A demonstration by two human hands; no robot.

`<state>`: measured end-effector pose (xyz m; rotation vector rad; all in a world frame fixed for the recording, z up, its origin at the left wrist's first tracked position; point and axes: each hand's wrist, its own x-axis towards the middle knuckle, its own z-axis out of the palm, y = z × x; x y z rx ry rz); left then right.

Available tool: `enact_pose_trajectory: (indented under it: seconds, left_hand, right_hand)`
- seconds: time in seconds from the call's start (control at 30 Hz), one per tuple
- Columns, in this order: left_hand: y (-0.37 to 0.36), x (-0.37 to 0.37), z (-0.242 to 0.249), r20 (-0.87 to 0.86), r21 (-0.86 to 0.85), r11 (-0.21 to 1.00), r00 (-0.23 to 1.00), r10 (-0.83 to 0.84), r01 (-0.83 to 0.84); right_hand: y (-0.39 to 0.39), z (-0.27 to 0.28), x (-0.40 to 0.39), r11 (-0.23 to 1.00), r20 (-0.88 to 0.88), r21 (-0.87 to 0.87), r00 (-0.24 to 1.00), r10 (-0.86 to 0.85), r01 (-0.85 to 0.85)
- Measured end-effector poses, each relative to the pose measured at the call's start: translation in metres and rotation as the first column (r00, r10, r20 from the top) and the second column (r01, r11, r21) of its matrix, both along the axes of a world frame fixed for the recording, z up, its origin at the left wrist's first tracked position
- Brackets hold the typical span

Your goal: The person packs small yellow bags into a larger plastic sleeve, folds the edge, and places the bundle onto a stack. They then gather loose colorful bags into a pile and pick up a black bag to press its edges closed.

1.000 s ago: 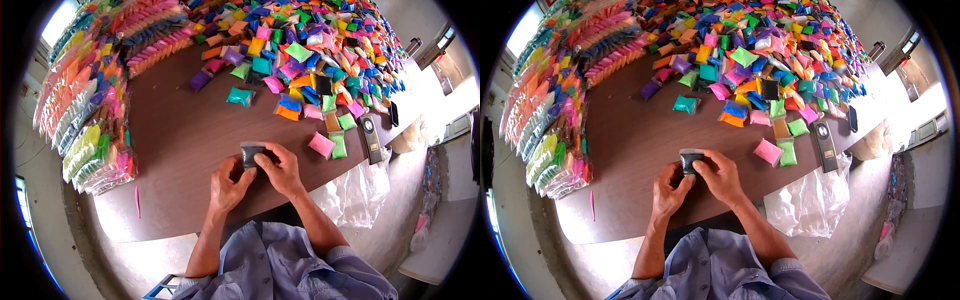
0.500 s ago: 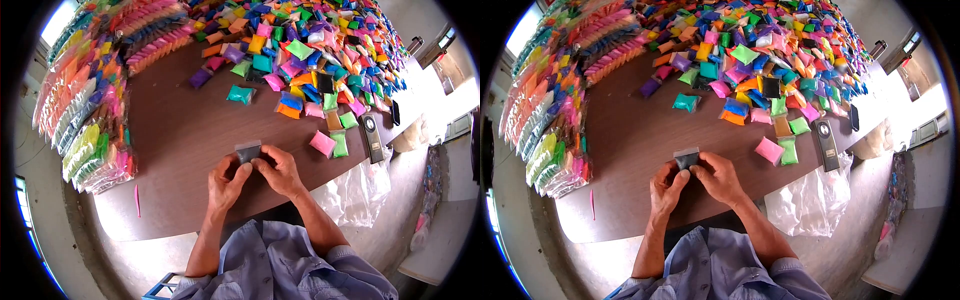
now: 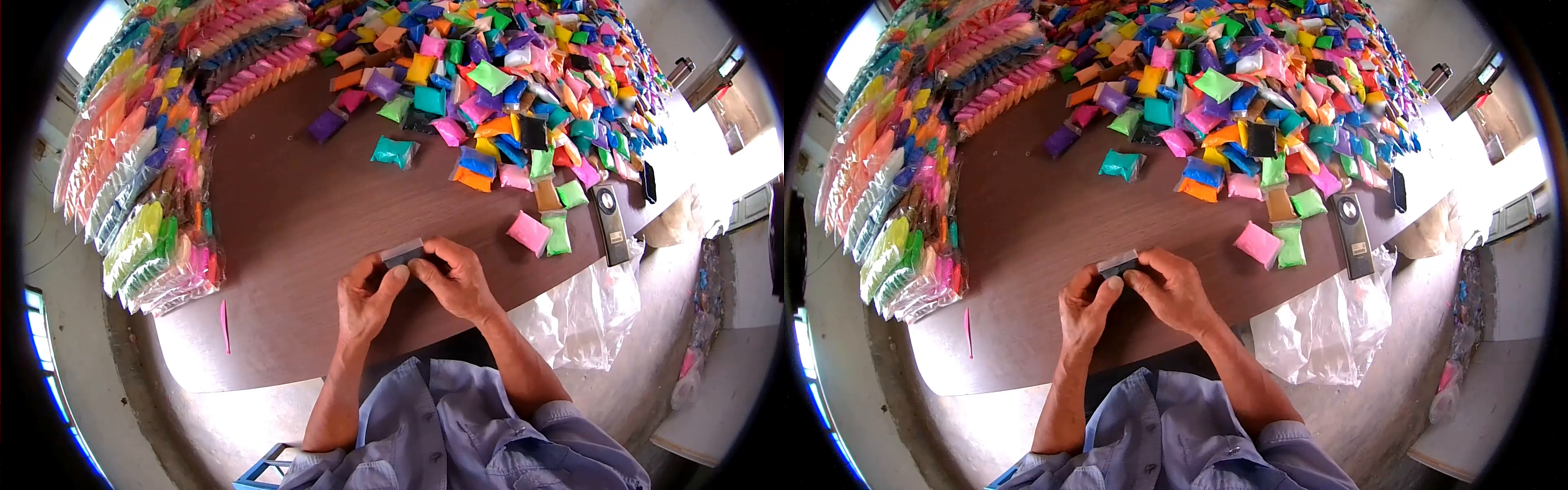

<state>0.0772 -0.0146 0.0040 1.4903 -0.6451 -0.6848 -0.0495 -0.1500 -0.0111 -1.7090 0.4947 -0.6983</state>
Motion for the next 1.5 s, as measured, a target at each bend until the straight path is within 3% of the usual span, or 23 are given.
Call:
enact_pose_trajectory:
  seconds: [0.2,0.3,0.4,0.5,0.57,0.7,0.77,0.87,0.97,1.1,1.13,1.2,1.33,1.4,1.5]
  left_hand:
    - [0.001,0.005,-0.013,0.106,-0.045,0.999,0.994,0.024,-0.019]
    - [0.0,0.004,-0.019,0.139,-0.117,0.993,0.99,0.027,-0.011]
    - [-0.001,0.001,-0.004,0.116,-0.049,0.999,0.993,0.022,-0.017]
    - [-0.003,0.001,-0.001,0.172,0.057,0.998,0.985,-0.033,0.024]
    - [-0.002,0.004,-0.016,0.308,0.11,0.993,0.948,-0.076,0.044]
    - [-0.005,0.002,-0.011,0.231,0.026,1.0,0.973,-0.011,0.006]
    - [-0.002,0.007,-0.016,0.304,0.065,0.998,0.952,-0.025,0.006]
    - [-0.001,0.006,-0.016,0.282,0.093,0.995,0.957,-0.063,0.038]
    - [-0.003,0.001,0.019,0.296,0.199,0.977,0.946,-0.131,0.073]
    - [-0.006,0.003,-0.002,0.336,0.103,0.992,0.937,-0.099,0.068]
    - [-0.005,0.006,-0.006,0.275,0.112,0.992,0.957,-0.088,0.059]
    - [-0.002,0.008,-0.008,0.214,0.121,0.991,0.974,-0.08,0.055]
    - [-0.001,0.011,-0.008,0.203,0.145,0.986,0.973,-0.107,0.078]
    - [-0.003,0.01,-0.007,0.2,0.158,0.982,0.97,-0.135,0.104]
    - [-0.006,0.006,0.0,0.211,0.034,0.994,0.972,-0.105,0.1]
  right_hand:
    - [0.004,0.002,0.002,0.996,-0.017,-0.084,1.0,0.006,-0.007]
    - [0.004,0.007,0.001,0.999,0.009,0.048,1.0,-0.013,0.013]
    - [0.001,0.005,0.0,1.0,-0.028,0.006,0.999,0.021,-0.021]
    - [0.002,0.004,0.0,0.999,0.032,0.003,0.998,-0.053,0.053]
    - [0.001,0.002,-0.001,0.995,0.031,0.068,0.997,-0.07,0.068]
    - [0.001,0.001,0.001,0.997,0.021,0.054,0.998,-0.058,0.057]
    - [0.002,0.001,0.001,0.992,0.026,0.124,1.0,-0.013,0.009]
    - [0.003,-0.002,0.0,0.995,0.026,0.082,0.998,-0.063,0.061]
    - [0.001,-0.008,0.003,0.987,0.104,0.141,0.99,-0.095,0.08]
    - [0.002,-0.013,0.005,0.984,0.103,0.16,0.99,-0.094,0.077]
    - [0.003,-0.012,0.006,0.984,0.106,0.156,0.989,-0.103,0.086]
    - [0.004,-0.014,0.008,0.997,0.105,0.015,0.992,-0.073,0.072]
    - [0.0,-0.014,0.002,0.995,0.037,0.098,0.999,-0.031,0.027]
    - [-0.001,-0.015,0.004,0.994,0.086,0.105,0.995,-0.052,0.043]
    - [0.0,-0.014,0.006,0.992,0.13,0.114,0.989,-0.065,0.051]
